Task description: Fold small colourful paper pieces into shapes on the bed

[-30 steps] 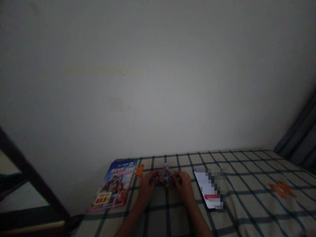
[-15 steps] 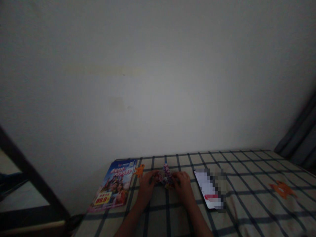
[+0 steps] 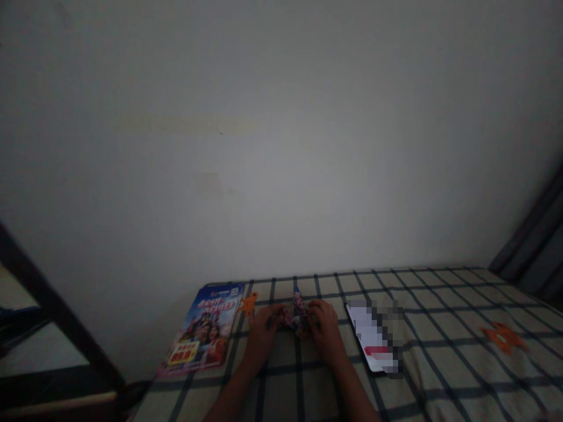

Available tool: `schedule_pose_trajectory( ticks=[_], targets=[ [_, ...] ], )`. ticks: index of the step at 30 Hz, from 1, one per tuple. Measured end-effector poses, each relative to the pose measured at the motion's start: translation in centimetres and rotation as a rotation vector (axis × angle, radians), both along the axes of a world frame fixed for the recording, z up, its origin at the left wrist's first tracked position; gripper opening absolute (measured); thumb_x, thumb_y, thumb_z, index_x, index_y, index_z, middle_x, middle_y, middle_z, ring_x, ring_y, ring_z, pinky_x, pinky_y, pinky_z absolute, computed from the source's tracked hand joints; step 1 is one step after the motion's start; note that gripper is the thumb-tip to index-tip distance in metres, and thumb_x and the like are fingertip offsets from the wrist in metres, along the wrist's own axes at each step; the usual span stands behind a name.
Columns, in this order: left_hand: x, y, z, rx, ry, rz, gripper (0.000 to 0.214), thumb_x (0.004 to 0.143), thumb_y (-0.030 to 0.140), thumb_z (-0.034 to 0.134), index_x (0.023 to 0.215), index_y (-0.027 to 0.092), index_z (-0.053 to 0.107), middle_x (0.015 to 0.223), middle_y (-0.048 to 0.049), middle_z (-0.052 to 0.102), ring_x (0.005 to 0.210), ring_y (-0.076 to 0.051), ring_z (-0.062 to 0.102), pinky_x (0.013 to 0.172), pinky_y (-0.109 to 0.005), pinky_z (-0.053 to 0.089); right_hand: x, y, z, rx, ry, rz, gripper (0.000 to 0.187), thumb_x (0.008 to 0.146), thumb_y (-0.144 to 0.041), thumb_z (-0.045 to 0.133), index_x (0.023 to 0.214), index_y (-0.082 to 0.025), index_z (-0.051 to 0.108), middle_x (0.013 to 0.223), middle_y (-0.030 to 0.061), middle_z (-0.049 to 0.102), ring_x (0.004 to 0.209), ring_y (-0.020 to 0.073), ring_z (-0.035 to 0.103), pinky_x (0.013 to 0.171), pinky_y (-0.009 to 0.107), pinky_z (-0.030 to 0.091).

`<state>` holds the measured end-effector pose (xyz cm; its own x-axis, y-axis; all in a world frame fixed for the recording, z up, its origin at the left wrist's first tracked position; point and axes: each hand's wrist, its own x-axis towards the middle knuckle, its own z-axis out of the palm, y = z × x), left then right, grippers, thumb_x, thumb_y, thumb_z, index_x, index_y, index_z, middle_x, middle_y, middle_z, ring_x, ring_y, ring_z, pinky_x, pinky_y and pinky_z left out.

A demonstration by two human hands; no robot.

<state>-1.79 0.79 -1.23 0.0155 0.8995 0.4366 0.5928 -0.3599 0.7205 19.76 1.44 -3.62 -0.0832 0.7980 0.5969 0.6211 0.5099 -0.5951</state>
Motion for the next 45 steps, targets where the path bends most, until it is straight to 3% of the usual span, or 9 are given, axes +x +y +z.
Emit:
schedule_pose_trajectory(
  ticks=[7,15,28,35,40,45],
  targets=[
    [-0.12,0.14,-0.24,0.000,-0.001,0.003,0.028,0.089,0.032,0.057,0.111,0.031,0.073,0.110,-0.0043,0.076,0.110,-0.028,0.066,0.117,-0.068,0.010,-0.12,-0.35,0.19,-0.048,0.058,0.019,0.027,0.095,-0.042,0.044,0.096,-0.026,0.066,0.101,0.0061,0.070,0.100,0.0247,0.062,0.098,0.046,0.044],
    [-0.16,0.03,0.11,0.024,-0.006,0.036,0.026,0.087,0.032,0.057,0.107,0.029,0.074,0.107,-0.0043,0.077,0.108,-0.029,0.067,0.115,-0.064,0.024,-0.35,-0.41,0.19,-0.065,0.020,0.006,0.024,0.093,-0.036,0.048,0.098,-0.028,0.070,0.106,0.0058,0.070,0.103,0.0246,0.062,0.108,0.052,0.038],
    [-0.30,0.22,-0.27,0.029,0.002,0.026,0.028,0.090,0.034,0.053,0.108,0.028,0.074,0.109,-0.0054,0.076,0.109,-0.028,0.066,0.115,-0.061,0.026,-0.27,-0.84,0.10,-0.103,-0.018,0.056,0.021,0.090,-0.032,0.051,0.095,-0.028,0.071,0.115,0.0068,0.069,0.115,0.0256,0.059,0.117,0.059,0.022],
    [0.02,-0.04,-0.18,0.005,0.005,-0.022,0.029,0.093,0.034,0.051,0.112,0.032,0.073,0.113,-0.0037,0.075,0.112,-0.028,0.064,0.119,-0.066,0.005,-0.32,-0.94,0.27,-0.090,-0.046,0.105,0.020,0.089,-0.038,0.055,0.094,-0.028,0.071,0.112,0.0062,0.068,0.114,0.0247,0.059,0.115,0.054,0.029],
    [-0.01,0.05,-0.26,-0.039,0.012,-0.037,0.033,0.092,0.038,0.054,0.121,0.034,0.068,0.122,-0.0044,0.072,0.119,-0.027,0.061,0.119,-0.065,0.000,-0.20,-0.61,-0.06,-0.081,0.048,0.073,0.022,0.089,-0.040,0.054,0.093,-0.027,0.071,0.110,0.0068,0.070,0.113,0.0263,0.060,0.112,0.055,0.033],
    [0.07,-0.01,0.09,-0.045,0.102,-0.090,0.049,0.082,0.038,0.069,0.130,0.037,0.062,0.126,-0.0053,0.070,0.121,-0.030,0.059,0.118,-0.069,0.001,0.04,-0.39,-0.08,-0.124,0.168,0.084,0.026,0.088,-0.045,0.055,0.088,-0.024,0.070,0.104,0.0081,0.071,0.107,0.0266,0.063,0.101,0.047,0.046]
  ],
)
